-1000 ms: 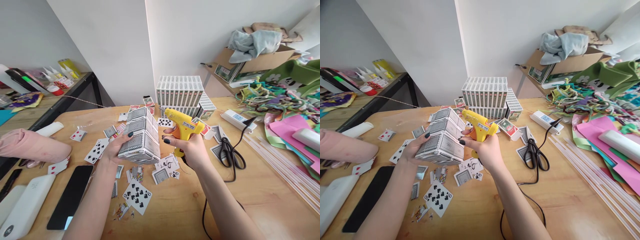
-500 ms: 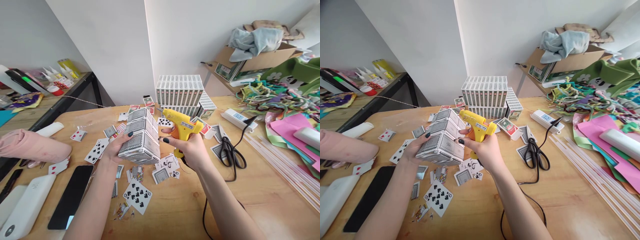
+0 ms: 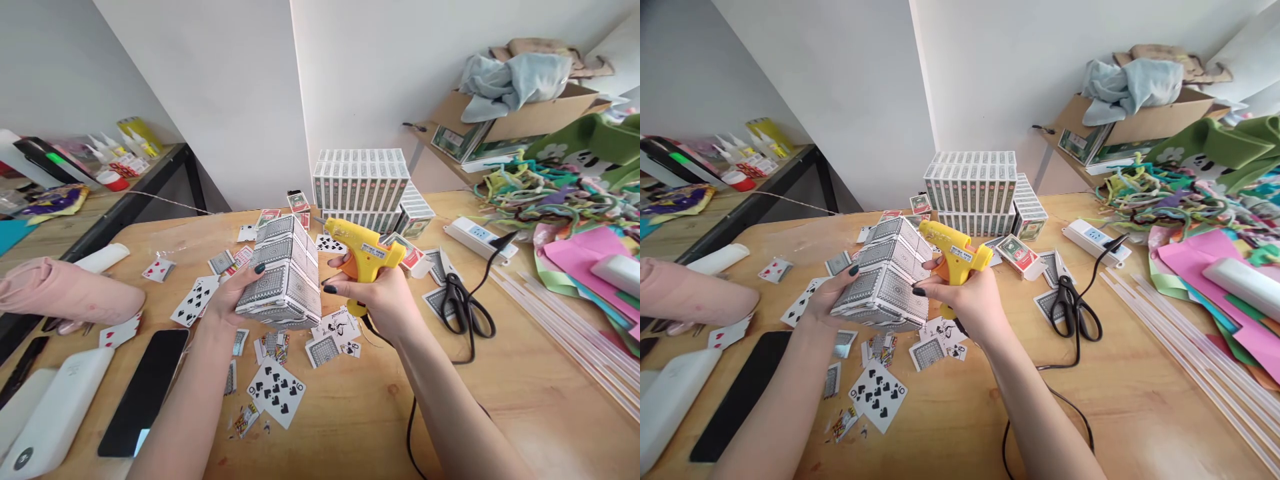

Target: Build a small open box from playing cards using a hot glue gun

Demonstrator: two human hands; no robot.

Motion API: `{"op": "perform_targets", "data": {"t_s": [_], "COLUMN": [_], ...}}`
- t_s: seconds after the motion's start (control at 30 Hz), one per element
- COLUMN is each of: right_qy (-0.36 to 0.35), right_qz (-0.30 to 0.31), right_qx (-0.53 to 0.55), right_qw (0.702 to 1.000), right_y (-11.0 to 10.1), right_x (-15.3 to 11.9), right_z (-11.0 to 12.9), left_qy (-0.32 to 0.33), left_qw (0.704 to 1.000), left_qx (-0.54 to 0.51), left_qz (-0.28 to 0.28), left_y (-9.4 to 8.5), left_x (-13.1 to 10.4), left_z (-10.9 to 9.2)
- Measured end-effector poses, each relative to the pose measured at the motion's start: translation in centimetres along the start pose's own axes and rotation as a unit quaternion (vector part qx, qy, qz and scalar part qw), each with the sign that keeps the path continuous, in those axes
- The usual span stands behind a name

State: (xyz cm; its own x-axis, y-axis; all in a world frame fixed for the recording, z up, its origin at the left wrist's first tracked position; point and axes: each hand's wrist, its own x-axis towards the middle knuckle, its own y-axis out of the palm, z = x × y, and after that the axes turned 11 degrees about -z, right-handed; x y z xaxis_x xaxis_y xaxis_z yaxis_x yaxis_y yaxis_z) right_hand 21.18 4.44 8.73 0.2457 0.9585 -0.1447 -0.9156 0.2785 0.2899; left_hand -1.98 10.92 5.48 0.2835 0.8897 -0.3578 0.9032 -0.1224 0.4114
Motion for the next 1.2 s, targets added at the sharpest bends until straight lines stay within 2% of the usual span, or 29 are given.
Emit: {"op": "perform_targets", "data": {"t_s": [0.23, 0.4, 0.47, 0.7, 0.83, 1.07, 1.2], "right_qy": [-0.012, -0.017, -0.011, -0.01, -0.024, 0.0, 0.009], "right_qz": [0.031, 0.127, 0.151, 0.181, 0.177, 0.165, 0.164], "right_qx": [-0.048, -0.093, -0.098, -0.129, -0.149, -0.138, -0.13], "right_qw": [0.998, 0.987, 0.984, 0.975, 0.973, 0.977, 0.978], "right_y": [-0.2, 0.0, 0.1, 0.0, -0.1, 0.0, 0.0], "right_x": [-0.3, -0.7, -0.8, -0.5, -0.3, -0.4, -0.4], "right_z": [0.6, 1.3, 1.2, 0.3, 0.1, 0.2, 0.0], "left_qy": [0.015, 0.044, 0.042, 0.038, 0.05, 0.05, 0.027], "left_qw": [0.998, 0.991, 0.99, 0.986, 0.984, 0.988, 0.995], "left_qx": [-0.006, -0.017, -0.022, -0.021, -0.003, 0.019, 0.009], "left_qz": [-0.055, -0.122, -0.132, -0.159, -0.174, -0.148, -0.095], "left_y": [-0.7, -1.1, -1.0, -0.6, -0.8, -1.7, -1.7], "left_x": [-0.1, -0.3, -0.4, -0.3, -0.2, -0.2, -0.5], "left_z": [-0.3, -0.7, -0.9, -1.0, -0.9, -0.4, -0.6]}}
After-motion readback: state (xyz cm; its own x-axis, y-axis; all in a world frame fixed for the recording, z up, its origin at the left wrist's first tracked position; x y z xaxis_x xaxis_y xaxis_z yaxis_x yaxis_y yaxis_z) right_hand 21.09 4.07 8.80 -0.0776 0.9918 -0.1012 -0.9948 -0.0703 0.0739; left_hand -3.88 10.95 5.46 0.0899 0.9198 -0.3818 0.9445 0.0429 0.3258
